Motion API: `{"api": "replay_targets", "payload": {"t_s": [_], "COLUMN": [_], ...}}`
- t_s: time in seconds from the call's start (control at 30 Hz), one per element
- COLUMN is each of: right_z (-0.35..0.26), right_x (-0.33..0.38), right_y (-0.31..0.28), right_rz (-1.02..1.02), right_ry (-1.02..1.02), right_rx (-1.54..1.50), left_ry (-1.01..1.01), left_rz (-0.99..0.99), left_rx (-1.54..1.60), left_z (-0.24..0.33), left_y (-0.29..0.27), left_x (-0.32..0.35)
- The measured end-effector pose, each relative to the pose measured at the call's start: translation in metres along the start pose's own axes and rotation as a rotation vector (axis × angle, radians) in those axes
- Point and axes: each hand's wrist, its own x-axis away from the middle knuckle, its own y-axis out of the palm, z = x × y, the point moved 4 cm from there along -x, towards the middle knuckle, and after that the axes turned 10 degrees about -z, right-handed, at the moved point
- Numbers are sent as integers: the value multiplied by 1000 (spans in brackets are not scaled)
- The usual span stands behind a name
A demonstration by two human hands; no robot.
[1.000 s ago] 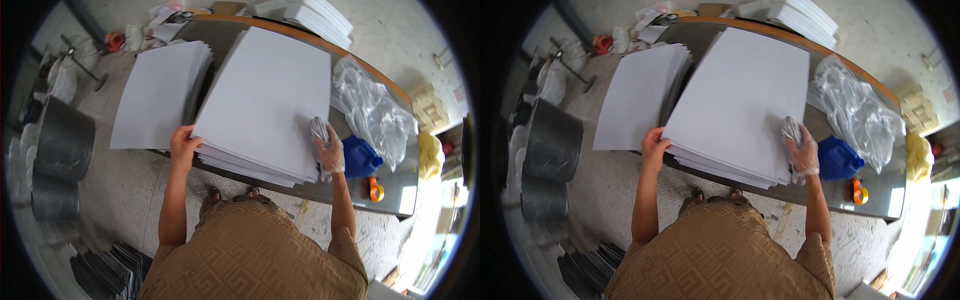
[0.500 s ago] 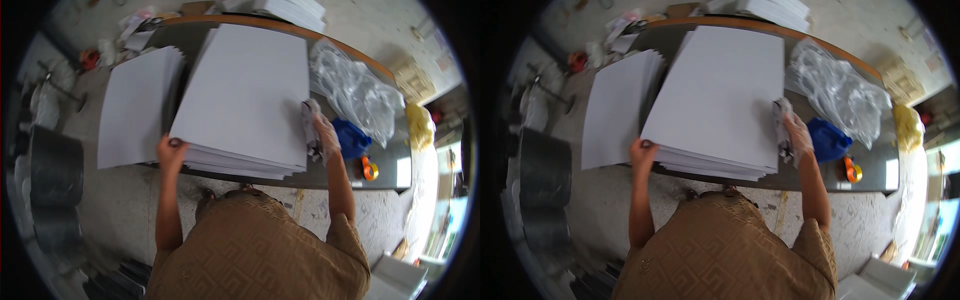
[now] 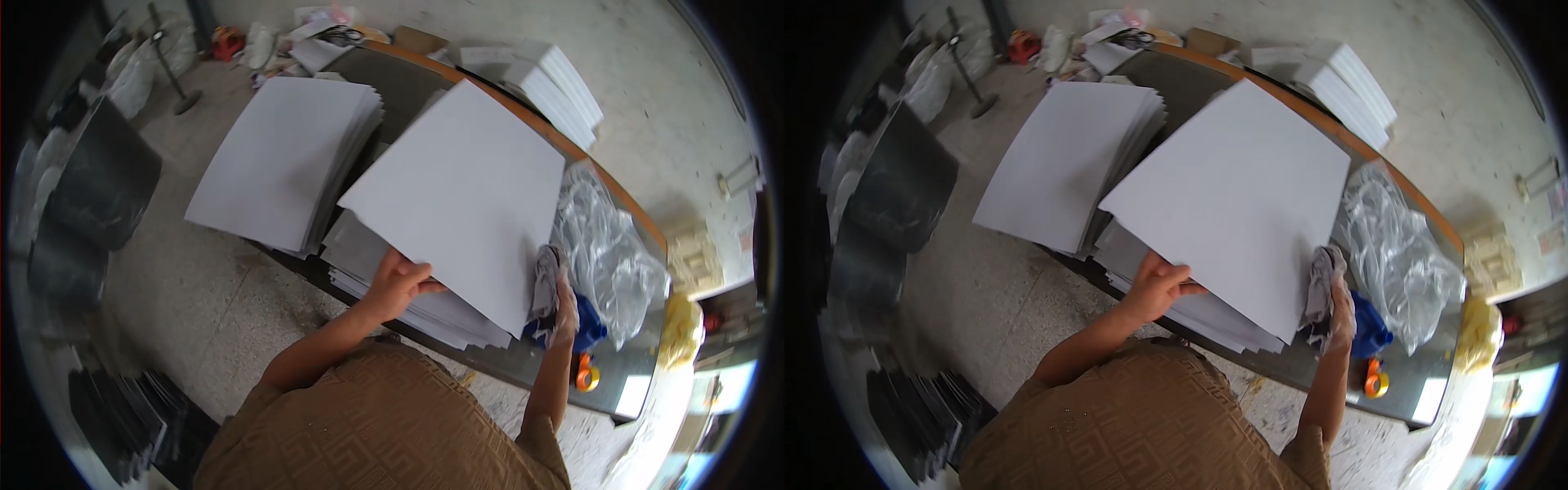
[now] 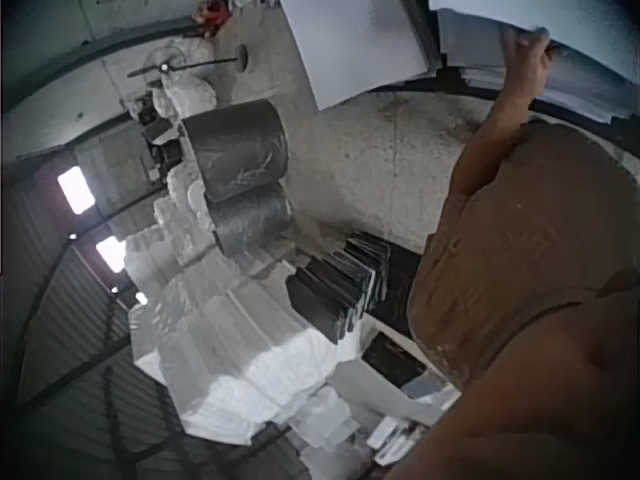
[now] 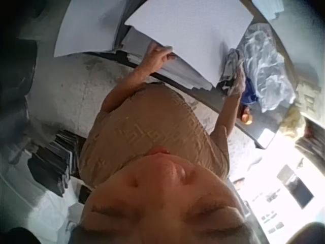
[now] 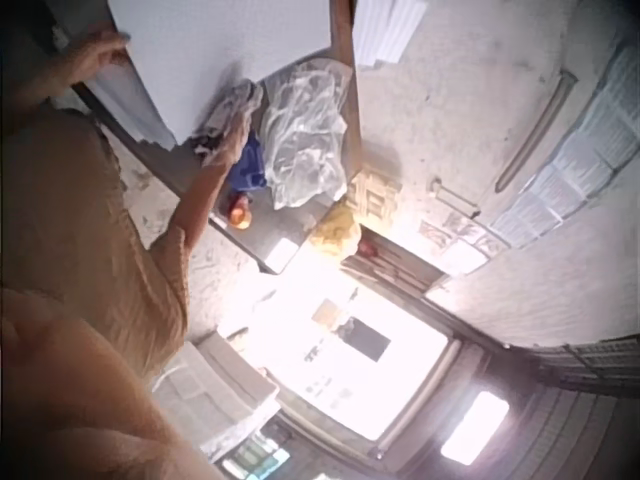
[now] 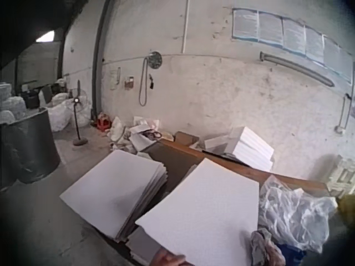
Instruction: The person wipes the surface of large white panels with a cloth. They repeatedly pick up a panel, wipe it, and place it back on the stack. At one point, they pour liquid from a blue bottle onto the cloth before resuming wiping.
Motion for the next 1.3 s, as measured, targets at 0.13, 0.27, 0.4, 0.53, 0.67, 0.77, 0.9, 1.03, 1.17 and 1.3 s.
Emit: {"api": "replay_targets", "payload": {"t_s": [0.13, 0.27, 0.4, 0.53, 0.67, 0.77, 0.9, 1.03, 1.17, 1.3], "right_z": [-29, -12, -25, -42, -15, 1, -14, -23, -28, -38], "right_x": [0, -17, 6, 12, 5, -2, -8, -3, 12, 23], "right_y": [9, -59, -33, 69, 94, 125, 178, 197, 186, 188], "right_rz": [-30, -289, -559, -263, -82, -173, -473, -315, -182, -243], "right_ry": [-178, -293, -334, -337, 29, -13, 48, 178, 130, 179], "right_rx": [-374, -414, -225, -302, -268, -275, -347, -405, -445, -465], "left_ry": [115, 291, 442, 378, 310, 221, 46, -261, -34, 403], "left_rz": [53, 114, 281, 372, 493, 574, 698, 851, 972, 293], "left_rx": [69, 55, -150, -334, -366, -342, -359, -619, -1619, -1316], "left_z": [25, 97, 179, 243, 264, 259, 243, 244, 234, 173], "left_y": [3, -21, -118, -221, -287, -336, -389, -388, -296, -194], "left_x": [4, 28, 68, 115, 144, 151, 164, 176, 157, 64]}}
